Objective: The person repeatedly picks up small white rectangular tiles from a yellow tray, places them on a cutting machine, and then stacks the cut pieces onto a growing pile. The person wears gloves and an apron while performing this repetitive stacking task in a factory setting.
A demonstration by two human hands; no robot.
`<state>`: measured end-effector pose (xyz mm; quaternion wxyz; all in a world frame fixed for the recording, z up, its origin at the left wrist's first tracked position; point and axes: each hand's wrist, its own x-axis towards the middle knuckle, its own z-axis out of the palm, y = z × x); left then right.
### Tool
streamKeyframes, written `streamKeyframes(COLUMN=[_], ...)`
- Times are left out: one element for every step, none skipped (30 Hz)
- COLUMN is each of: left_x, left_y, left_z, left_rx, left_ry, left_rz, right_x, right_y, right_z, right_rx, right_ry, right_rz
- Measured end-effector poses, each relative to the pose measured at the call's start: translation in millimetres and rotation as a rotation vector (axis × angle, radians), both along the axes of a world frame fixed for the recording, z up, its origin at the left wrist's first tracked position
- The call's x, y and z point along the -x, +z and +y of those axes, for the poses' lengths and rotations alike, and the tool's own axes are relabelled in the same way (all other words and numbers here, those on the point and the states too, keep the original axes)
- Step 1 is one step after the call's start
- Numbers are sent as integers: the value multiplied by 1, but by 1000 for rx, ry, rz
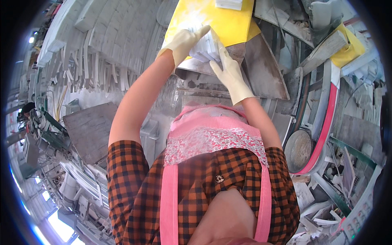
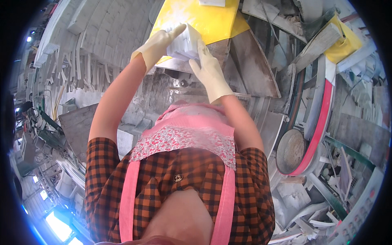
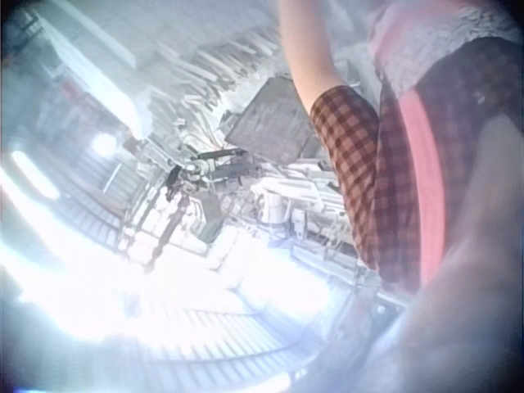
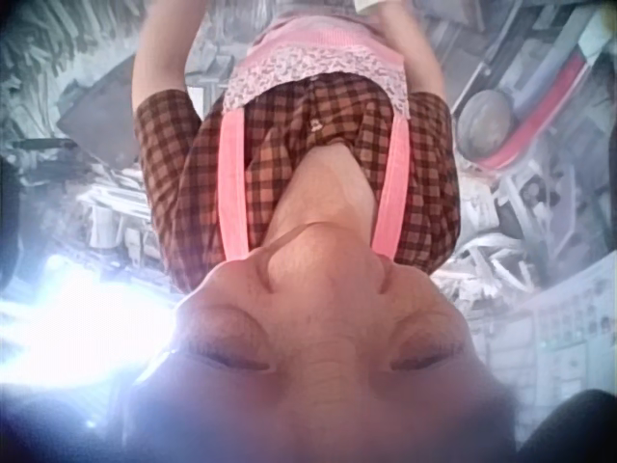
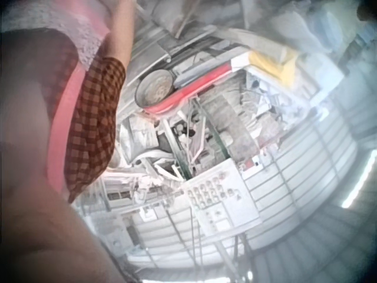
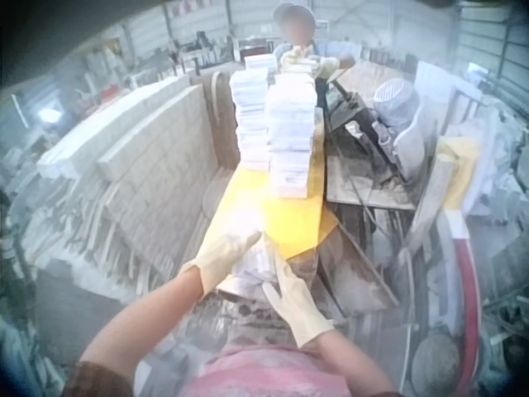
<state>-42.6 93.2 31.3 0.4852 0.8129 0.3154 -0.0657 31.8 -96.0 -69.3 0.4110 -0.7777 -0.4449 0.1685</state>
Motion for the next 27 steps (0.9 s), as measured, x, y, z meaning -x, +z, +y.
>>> streamKeyframes(left_x=[0, -3, -5, -14, -22, -29, -35, -39, -43, -47, -49, -52, -54, -55, -55, -55, -56, -54, -52, -51, -45, -41, -35, -28, -20, -8, 6], left_y=[-3, -7, -12, -18, -24, -26, -27, -27, -25, -22, -18, -13, -7, -1, 4, 9, 11, 11, 10, 6, 0, -7, -15, -22, -27, -31, -33], left_z=[-7, -16, -25, -36, -48, -51, -53, -54, -53, -54, -53, -52, -52, -51, -52, -49, -48, -47, -44, -41, -39, -38, -38, -40, -43, -48, -56], left_rx=[-57, -93, -104, -95, -79, -125, -187, -260, -335, -400, -451, -499, -522, -523, -494, -448, -411, -379, -356, -371, -392, -415, -377, -341, -288, -258, -212], left_ry=[-51, -7, 113, 324, 544, 614, 588, 555, 483, 426, 379, 330, 283, 244, 199, 157, 152, 154, 162, 153, 151, 144, 176, 209, 223, 328, 412], left_rz=[-77, -71, -118, -78, -61, -41, -11, 17, 49, 83, 119, 151, 183, 219, 251, 293, 298, 299, 287, 253, 209, 166, 46, -74, -210, -276, -362], right_x=[1, 1, 1, 0, -1, -4, -7, -11, -14, -15, -18, -18, -21, -24, -29, -34, -38, -56, -71, -89, -103, -114, -119, -124, -126, -128, -126], right_y=[2, 4, 6, 7, 9, 12, 14, 17, 21, 24, 26, 28, 28, 27, 24, 19, 14, 7, 0, -6, -11, -12, -12, -7, -1, 8, 17], right_z=[-1, 0, 0, 0, 1, 1, 2, 1, 0, 0, -2, -3, -6, -7, -8, -10, -7, -10, -4, 5, 15, 33, 45, 56, 66, 75, 80], right_rx=[51, 124, 143, 162, 171, 175, 203, 228, 224, 185, 164, 162, 128, 104, 88, 10, 12, -22, -99, -231, -306, -453, -437, -508, -407, -370, -253], right_ry=[-15, 3, 0, -2, 3, 15, 29, 56, 79, 74, 118, 144, 147, 225, 251, 268, 299, 353, 260, 208, 95, 241, 264, 385, 425, 487, 443], right_rz=[-22, -42, -50, -62, -76, -83, -20, 54, 119, 159, 203, 246, 287, 265, 231, 196, 172, 261, 283, 379, 509, 399, 516, 517, 728, 921, 992])
